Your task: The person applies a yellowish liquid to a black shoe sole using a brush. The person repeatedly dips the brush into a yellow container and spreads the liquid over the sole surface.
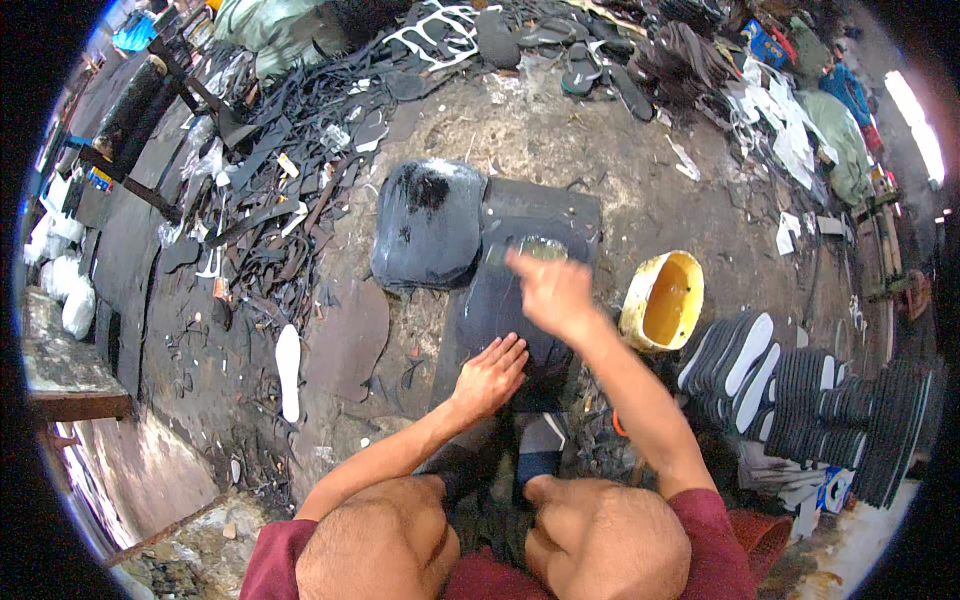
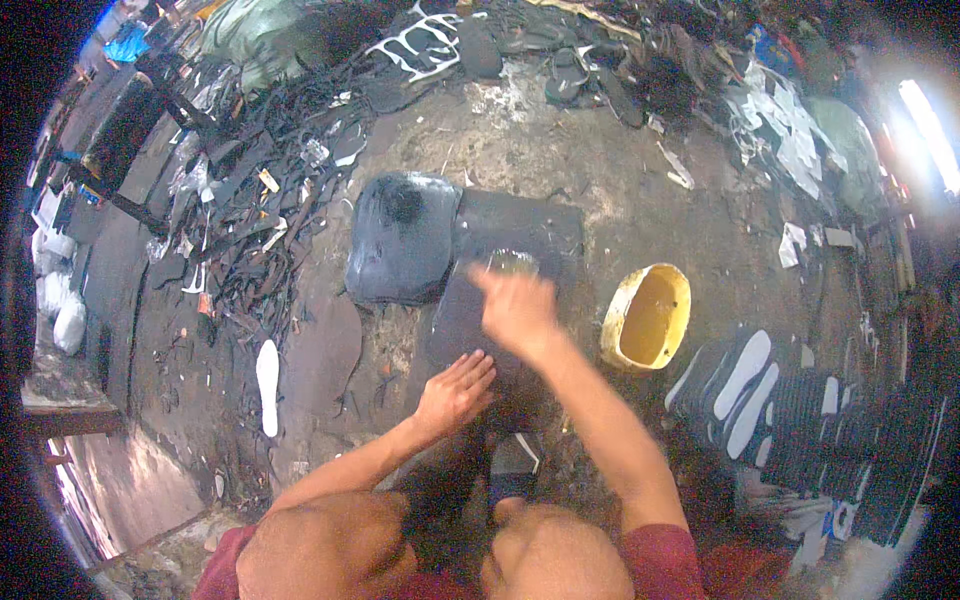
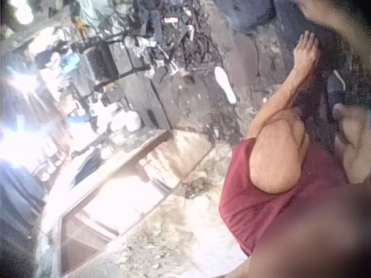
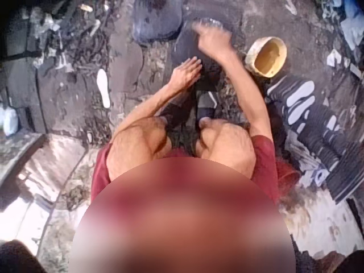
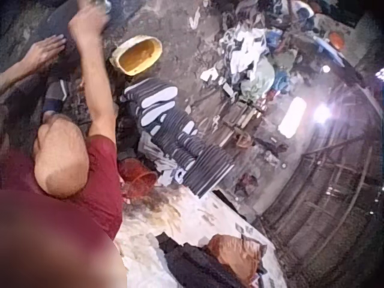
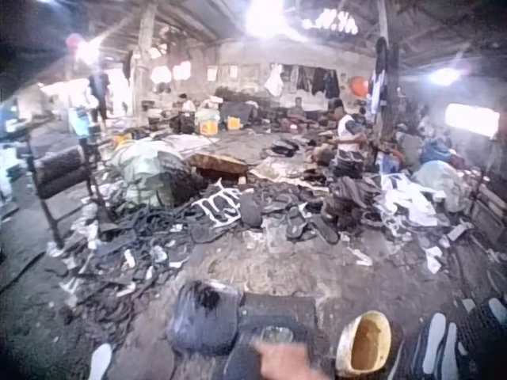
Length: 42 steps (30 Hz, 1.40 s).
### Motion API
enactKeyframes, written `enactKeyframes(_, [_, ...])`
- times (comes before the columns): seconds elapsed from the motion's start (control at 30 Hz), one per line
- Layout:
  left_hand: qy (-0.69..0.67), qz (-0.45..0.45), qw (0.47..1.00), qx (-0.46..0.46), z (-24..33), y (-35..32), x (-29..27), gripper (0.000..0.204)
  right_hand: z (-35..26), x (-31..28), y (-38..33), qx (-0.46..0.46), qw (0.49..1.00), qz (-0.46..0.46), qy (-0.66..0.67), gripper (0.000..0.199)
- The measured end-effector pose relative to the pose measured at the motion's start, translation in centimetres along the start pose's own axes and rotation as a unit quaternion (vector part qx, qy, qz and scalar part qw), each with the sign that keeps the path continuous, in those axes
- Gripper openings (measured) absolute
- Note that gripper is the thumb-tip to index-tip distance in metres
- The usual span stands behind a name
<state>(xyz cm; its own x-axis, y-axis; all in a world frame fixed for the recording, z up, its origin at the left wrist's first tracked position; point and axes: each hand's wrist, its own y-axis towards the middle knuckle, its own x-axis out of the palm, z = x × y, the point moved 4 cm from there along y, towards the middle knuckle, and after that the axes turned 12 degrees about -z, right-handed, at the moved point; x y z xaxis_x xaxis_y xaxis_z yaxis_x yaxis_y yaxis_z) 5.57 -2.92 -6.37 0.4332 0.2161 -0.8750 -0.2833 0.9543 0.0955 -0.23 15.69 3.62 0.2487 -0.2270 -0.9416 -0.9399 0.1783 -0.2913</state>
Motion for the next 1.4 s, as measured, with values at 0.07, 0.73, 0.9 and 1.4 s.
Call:
enactKeyframes(0.07, [-0.001, 0.012, 1.000, -0.008, -0.1, 0.1, 0.1, 0.036, 3.6, -0.9, 1.5, 0.068, 0.993, 0.086, 0.049, 0.044])
enactKeyframes(0.73, [-0.232, 0.386, 0.859, -0.245, -8.4, -4.4, -8.4, 0.028, 0.8, 8.5, -8.7, -0.225, 0.971, 0.026, 0.071, 0.043])
enactKeyframes(0.9, [-0.278, 0.358, 0.842, -0.293, -9.6, -4.7, -8.6, 0.028, -2.1, 5.7, -13.7, -0.224, 0.969, 0.060, 0.080, 0.044])
enactKeyframes(1.4, [0.161, -0.173, 0.966, 0.104, 0.0, 7.1, -4.9, 0.043, 11.2, -6.9, -15.6, 0.014, 0.728, 0.386, 0.566, 0.028])
